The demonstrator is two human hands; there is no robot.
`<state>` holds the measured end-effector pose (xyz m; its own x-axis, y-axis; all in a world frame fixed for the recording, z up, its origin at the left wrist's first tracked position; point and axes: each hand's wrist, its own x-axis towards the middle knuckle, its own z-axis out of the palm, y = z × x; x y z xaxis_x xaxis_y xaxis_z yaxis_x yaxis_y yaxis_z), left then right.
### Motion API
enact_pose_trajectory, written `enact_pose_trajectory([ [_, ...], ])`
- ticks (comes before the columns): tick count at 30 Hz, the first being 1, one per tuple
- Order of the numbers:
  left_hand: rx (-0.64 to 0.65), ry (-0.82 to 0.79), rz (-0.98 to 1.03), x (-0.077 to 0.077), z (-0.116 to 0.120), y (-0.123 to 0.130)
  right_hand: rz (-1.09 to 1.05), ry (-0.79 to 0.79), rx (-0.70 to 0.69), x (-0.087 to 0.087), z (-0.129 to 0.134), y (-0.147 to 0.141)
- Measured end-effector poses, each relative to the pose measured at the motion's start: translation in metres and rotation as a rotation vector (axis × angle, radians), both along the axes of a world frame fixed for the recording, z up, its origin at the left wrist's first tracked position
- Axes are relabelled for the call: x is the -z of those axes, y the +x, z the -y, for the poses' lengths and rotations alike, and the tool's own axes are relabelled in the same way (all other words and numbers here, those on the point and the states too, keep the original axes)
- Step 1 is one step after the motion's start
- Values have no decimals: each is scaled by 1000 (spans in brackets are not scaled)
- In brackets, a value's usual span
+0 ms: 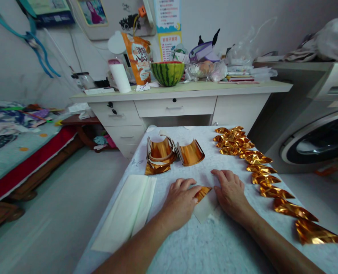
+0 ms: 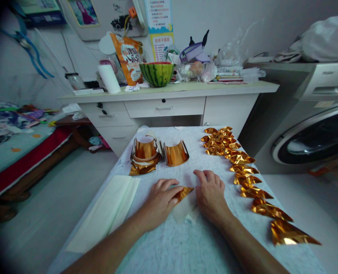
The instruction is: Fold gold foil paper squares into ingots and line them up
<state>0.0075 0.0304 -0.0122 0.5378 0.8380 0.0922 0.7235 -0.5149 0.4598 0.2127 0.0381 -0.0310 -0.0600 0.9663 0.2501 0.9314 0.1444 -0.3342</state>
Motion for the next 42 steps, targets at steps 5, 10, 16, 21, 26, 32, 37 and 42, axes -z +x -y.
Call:
enact_pose_trajectory([
  [5, 20, -28, 45, 0, -2, -4, -172, -78, -385, -29, 16, -5],
  [10, 57, -21, 79, 1, -4, -5, -103, -279, -578, -46, 29, -14],
  [16, 123, -17, 129, 0, -7, -5, 62, -219, -574, -41, 28, -16],
  [21, 141, -39, 122, -1, -7, -8, 178, -180, -649, -44, 30, -17],
  [26, 169, -61, 100, -3, -6, -11, 297, -72, -670, -42, 33, -19],
  [32, 158, -51, 103, -2, -5, -10, 290, 12, -689, -31, 35, -21],
  [37, 144, -73, 111, -1, -5, -11, 203, 57, -702, -23, 33, -20],
  [42, 156, -93, 98, -3, -6, -13, 177, -56, -624, -26, 29, -5],
])
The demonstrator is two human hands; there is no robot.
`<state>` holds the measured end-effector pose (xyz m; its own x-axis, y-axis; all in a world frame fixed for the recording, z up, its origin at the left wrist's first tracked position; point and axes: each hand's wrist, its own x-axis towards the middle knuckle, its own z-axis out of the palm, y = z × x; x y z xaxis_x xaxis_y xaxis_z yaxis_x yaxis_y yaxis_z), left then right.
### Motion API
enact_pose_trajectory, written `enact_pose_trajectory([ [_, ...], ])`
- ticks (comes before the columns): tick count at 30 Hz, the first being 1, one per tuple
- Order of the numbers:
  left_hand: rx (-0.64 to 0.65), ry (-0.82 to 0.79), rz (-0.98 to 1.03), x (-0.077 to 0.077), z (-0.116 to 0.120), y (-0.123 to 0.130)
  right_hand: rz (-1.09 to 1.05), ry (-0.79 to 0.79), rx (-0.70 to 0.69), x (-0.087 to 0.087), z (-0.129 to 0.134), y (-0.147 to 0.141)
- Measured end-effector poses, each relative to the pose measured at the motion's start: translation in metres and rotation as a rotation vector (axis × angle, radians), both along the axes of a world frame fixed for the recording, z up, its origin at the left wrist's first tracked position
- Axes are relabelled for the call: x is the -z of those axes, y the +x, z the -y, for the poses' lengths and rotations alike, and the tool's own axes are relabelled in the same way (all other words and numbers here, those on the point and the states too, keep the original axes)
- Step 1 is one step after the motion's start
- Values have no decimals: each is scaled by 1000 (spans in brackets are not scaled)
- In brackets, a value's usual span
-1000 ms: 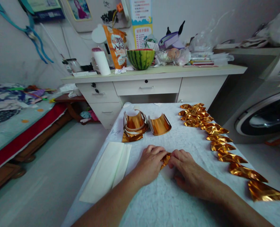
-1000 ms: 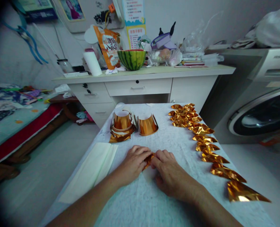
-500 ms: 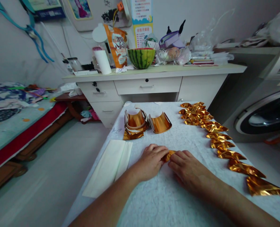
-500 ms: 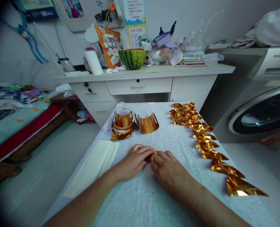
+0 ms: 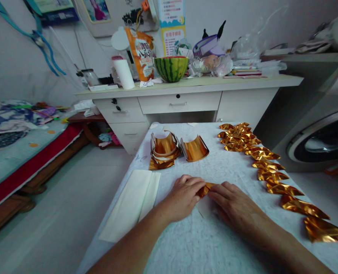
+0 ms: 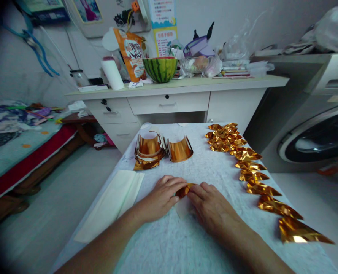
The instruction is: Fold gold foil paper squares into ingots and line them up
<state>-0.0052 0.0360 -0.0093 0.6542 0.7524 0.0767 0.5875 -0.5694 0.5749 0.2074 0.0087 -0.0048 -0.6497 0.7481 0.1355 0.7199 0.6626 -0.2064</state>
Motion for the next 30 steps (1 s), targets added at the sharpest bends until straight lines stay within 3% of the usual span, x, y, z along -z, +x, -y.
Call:
enact_pose_trajectory([
  [5, -2, 0, 9, -1, 1, 0, -16, 35, 48, 3, -2, 18],
  [12, -13, 12, 12, 0, 2, 1, -23, 57, 100, 5, -3, 18],
  [17, -26, 11, 19, -1, 3, 1, -104, 74, 247, 12, -4, 23],
  [21, -23, 2, 4, -3, 3, 2, -270, -37, 362, 18, -5, 25],
  [25, -27, 13, -4, -2, 4, 3, -364, -186, 449, 10, -6, 22],
  [30, -26, 24, -6, -2, 5, 3, -497, -323, 456, 8, -8, 21],
])
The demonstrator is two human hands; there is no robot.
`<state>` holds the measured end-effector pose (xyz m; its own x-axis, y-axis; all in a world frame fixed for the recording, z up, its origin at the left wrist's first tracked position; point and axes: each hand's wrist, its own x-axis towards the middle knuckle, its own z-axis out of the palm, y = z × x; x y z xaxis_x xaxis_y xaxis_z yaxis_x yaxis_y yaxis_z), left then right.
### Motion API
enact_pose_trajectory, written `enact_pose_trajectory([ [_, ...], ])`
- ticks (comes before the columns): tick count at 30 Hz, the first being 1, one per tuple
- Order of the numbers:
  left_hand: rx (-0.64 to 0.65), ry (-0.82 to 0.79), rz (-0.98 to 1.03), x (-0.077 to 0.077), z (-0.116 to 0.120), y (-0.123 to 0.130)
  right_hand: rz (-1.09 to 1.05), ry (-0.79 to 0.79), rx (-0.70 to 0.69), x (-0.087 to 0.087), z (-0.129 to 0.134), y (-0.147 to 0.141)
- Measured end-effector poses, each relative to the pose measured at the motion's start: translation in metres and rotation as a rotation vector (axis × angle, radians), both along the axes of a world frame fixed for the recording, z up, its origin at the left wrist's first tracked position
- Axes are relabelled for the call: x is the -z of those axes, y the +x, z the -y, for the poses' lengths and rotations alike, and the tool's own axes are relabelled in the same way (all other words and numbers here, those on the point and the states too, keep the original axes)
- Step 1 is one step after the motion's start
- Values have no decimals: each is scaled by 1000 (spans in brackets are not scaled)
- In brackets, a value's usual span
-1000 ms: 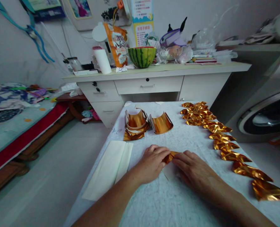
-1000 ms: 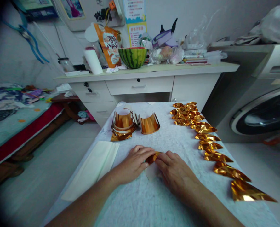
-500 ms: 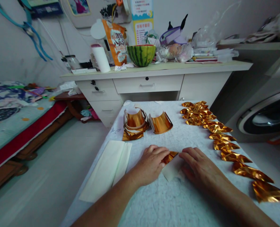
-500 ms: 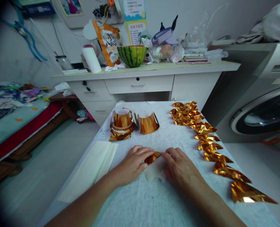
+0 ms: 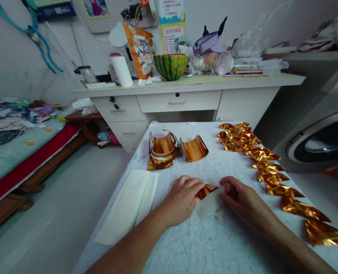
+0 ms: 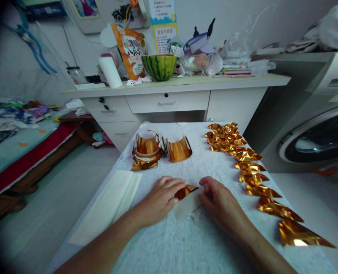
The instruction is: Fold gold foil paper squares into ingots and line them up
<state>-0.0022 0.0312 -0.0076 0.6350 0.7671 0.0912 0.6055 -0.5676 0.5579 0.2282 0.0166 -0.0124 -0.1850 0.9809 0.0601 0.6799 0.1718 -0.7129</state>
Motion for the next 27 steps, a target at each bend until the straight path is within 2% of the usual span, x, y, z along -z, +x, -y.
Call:
enact_pose_trajectory([
  [5, -11, -6, 9, -2, 1, 1, -209, -47, 20, 10, -2, 0],
  [9, -2, 12, 34, -4, 1, 3, -284, -97, 54, 11, -3, -5],
  [14, 26, 23, 49, -6, -1, 6, -362, -22, 68, 12, -10, -8],
  [17, 23, 24, 42, -4, -3, 8, -291, 55, 50, 12, -14, -4],
  [22, 1, 33, 16, -2, -3, 8, -54, 212, -158, 4, -7, 0],
  [24, 2, 32, 1, -2, -3, 7, 12, 235, -217, 3, -2, -1],
  [27, 4, 29, -9, -3, -3, 7, 99, 241, -230, 6, 2, -4],
])
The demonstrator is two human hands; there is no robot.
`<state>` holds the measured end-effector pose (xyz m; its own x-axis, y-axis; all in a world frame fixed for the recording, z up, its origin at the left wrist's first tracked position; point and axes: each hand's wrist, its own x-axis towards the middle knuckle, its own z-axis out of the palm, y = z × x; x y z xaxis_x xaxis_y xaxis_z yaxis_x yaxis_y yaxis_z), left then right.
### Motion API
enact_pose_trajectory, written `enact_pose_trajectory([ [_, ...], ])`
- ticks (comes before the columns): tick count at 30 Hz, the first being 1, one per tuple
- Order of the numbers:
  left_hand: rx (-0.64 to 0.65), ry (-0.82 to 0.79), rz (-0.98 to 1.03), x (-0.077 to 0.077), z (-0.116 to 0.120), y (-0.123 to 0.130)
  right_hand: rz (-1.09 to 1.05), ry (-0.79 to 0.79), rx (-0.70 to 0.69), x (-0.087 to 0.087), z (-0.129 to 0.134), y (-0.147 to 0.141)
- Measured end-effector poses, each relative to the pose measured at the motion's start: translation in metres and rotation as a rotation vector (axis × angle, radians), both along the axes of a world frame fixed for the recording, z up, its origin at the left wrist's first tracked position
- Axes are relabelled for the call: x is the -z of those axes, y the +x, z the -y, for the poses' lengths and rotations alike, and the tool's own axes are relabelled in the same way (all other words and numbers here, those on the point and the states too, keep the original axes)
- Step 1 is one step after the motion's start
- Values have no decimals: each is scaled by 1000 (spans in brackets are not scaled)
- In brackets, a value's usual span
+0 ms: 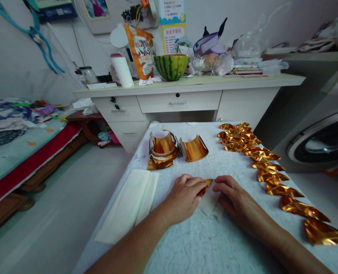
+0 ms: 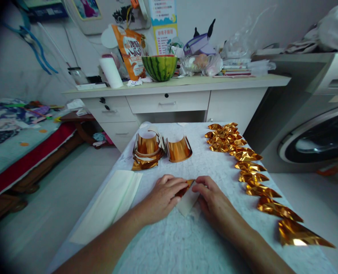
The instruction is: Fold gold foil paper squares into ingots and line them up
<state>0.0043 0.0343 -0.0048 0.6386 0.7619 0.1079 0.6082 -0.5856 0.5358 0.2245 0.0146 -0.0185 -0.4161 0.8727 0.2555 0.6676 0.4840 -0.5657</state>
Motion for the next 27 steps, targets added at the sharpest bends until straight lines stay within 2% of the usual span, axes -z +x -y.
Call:
enact_pose_trajectory([
  [6, 7, -13, 5, 1, 0, -2, 82, 107, 10, 7, 1, 0],
  [10, -3, -16, 8, 1, 0, -1, 187, 257, 63, 3, 5, -4],
  [12, -1, -18, 15, 1, 0, -1, 195, 274, 33, -1, 8, -9],
  [16, 2, -25, 30, 0, -1, -2, 147, 214, -113, -9, 14, -22],
  [19, 18, -36, 32, 1, -1, -3, 147, 154, -170, -10, 16, -27],
  [23, 32, -56, 23, 3, -2, -6, 122, 77, -169, -4, 14, -28],
  [27, 56, -82, 0, 3, -2, -8, -10, 9, -121, -2, 11, -31],
])
